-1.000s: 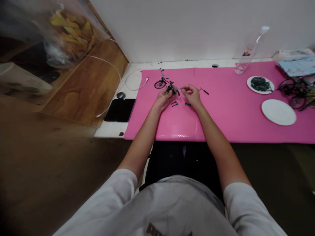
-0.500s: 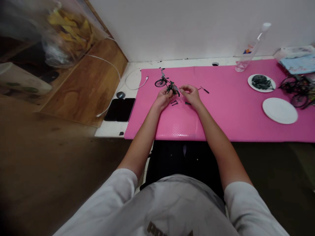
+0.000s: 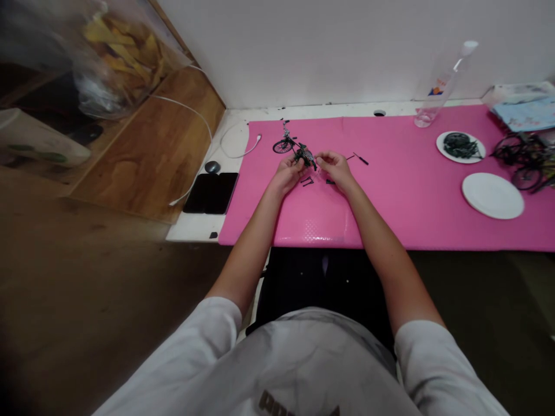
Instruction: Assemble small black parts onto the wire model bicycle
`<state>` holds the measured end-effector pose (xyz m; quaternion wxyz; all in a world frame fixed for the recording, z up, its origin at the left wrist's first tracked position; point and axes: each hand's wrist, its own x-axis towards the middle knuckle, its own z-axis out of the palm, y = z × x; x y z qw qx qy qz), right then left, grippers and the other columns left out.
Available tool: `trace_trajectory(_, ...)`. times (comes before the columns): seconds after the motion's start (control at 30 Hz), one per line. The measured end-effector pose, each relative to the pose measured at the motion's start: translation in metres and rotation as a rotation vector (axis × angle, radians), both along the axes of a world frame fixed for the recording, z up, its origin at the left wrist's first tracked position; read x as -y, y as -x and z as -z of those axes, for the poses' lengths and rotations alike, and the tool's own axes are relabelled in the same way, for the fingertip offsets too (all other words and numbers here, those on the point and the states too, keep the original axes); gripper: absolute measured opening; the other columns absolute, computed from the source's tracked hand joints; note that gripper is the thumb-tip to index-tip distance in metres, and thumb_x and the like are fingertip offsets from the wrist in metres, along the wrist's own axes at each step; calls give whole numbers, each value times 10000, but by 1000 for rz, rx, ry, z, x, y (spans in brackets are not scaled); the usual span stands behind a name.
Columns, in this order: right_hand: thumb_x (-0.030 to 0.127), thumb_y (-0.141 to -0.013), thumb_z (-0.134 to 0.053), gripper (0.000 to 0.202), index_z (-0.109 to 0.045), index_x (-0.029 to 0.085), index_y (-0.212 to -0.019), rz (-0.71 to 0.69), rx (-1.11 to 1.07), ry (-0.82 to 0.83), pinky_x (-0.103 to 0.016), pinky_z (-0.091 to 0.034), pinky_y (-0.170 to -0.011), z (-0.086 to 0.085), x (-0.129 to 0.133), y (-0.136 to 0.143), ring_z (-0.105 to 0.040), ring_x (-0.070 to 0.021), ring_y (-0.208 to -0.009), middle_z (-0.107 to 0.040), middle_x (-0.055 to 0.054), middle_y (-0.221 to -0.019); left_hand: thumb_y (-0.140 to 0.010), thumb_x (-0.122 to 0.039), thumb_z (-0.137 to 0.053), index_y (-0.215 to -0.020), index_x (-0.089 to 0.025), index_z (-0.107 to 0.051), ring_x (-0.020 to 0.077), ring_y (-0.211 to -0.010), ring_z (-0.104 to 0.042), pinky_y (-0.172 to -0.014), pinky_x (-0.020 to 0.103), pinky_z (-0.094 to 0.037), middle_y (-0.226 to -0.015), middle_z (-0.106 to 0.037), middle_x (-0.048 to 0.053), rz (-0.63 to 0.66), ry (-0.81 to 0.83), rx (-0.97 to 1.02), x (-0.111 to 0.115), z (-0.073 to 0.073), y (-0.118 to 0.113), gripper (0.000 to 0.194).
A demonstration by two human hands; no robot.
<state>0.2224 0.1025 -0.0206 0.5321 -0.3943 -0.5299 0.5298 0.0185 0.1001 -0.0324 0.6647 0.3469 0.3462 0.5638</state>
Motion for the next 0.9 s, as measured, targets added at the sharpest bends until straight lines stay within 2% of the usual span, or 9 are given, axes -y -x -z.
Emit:
trace_trajectory(0.07, 718, -621, -1101, 616, -813, 263, -918, -19, -15, -5, -312, -568, -719, -1, 1, 0, -633, -148, -769, -793, -5, -928, -832, -262, -1095, -1206, -183, -869, 216, -1052, -844, -1040, 323, -621, -1100, -887, 94, 6, -20, 10, -1, 2, 0, 445)
trace_trajectory(0.17, 758, -623, -1096, 662, -808, 261, -954, -42, -20, 20, -289, -491, -629, -2, 2, 0, -571, -127, -698, -762, 5, -892, -802, -321, -1124, -1201, -184, -873, 212, -1018, -846, -1000, 310, -634, -1087, -891, 91, 18, -53, 18, -2, 4, 1, 491)
trace_trajectory(0.3, 711, -648, -1093, 634, -793, 258, -976, -54, -14, 51, -269, -488, -613, 0, 2, 0, -591, -126, -700, -758, 8, -883, -834, -296, -1101, -1269, -186, -870, 245, -1160, -856, -1102, 348, -630, -1153, -896, 103, 5, -21, -11, -2, 3, 1, 504)
trace_trajectory(0.37, 665, -678, -1089, 584, -790, 256, -968, -64, -4, 55, -265, -498, -615, 1, 2, 1, -601, -129, -706, -766, 6, -878, -859, -271, -1081, -1290, -183, -865, 241, -1146, -856, -1102, 355, -630, -1171, -894, 106, -1, -7, -14, -1, 2, 1, 490)
trace_trajectory(0.5, 612, -738, -1062, 501, -797, 258, -975, -71, 42, 29, -290, -542, -674, 1, 2, 0, -618, -149, -742, -784, -13, -907, -867, -283, -1076, -1215, -184, -871, 191, -959, -835, -966, 311, -646, -1100, -888, 82, 17, -52, 11, -2, 3, 1, 416)
trace_trajectory(0.67, 674, -727, -1045, 559, -800, 257, -1005, -84, 63, 1, -337, -583, -758, 2, 1, -3, -633, -167, -784, -786, -29, -956, -852, -251, -1079, -1175, -193, -884, 178, -981, -820, -955, 293, -631, -1134, -890, 78, 19, -54, 33, -3, 4, 2, 381)
trace_trajectory(0.9, 706, -695, -1050, 561, -853, 247, -952, -15, 95, -115, -397, -659, -947, 11, -8, 0, -758, -210, -921, -849, -49, -1005, -804, -303, -1119, -1224, -207, -894, 136, -872, -773, -838, 253, -591, -1132, -894, 74, 21, -51, 5, -4, 6, 2, 487)
